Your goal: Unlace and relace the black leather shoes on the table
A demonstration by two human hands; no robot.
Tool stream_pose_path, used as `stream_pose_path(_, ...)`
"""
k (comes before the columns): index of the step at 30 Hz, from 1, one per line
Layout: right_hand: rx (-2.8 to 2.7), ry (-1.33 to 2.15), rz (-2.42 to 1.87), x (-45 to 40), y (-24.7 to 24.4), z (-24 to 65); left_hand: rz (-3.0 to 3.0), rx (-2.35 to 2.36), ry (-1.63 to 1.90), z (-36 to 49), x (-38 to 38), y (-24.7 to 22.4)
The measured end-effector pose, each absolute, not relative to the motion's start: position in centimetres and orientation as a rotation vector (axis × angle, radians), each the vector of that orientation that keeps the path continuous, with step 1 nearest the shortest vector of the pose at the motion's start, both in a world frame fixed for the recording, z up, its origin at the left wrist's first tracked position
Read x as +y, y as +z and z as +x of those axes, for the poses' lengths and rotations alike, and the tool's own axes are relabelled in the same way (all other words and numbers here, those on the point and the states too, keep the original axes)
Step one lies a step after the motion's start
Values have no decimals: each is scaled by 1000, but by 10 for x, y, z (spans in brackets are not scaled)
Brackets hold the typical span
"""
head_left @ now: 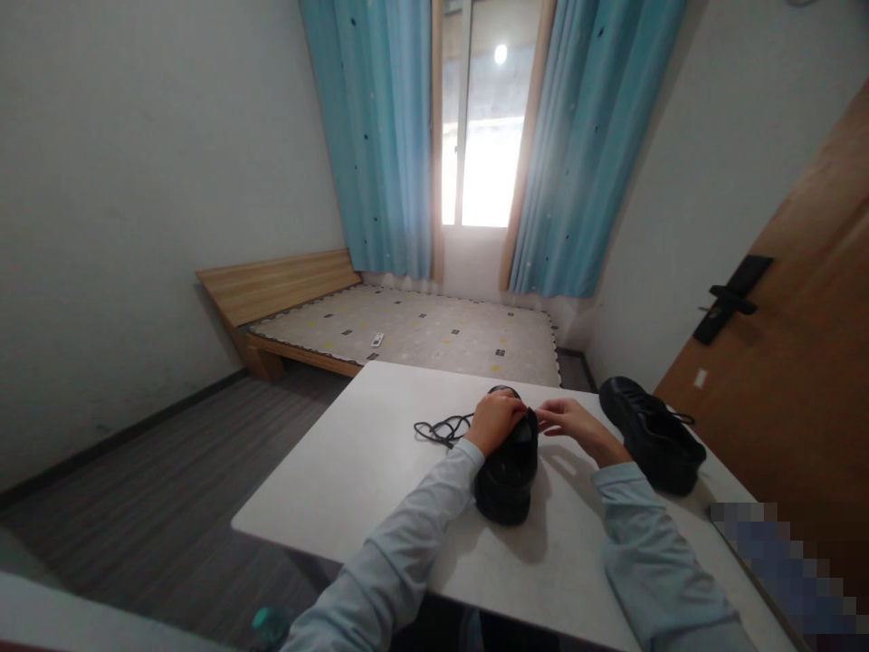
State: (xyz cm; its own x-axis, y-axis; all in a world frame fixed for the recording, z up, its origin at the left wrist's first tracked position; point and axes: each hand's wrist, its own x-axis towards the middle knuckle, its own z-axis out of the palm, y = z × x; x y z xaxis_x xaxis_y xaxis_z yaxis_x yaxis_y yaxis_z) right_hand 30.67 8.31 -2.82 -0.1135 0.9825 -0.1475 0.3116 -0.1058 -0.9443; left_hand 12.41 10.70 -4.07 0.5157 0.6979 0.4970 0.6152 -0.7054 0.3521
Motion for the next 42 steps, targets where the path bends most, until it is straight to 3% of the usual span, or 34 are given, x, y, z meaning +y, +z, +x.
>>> stream_pose_path(12,-1297,1485,-1300,88,-51,310,2516,1091,986,130,105,-40)
stream_pose_path(42,-1391,1436,-1353,91,-56,309,2166,1056,1049,128,110,-39)
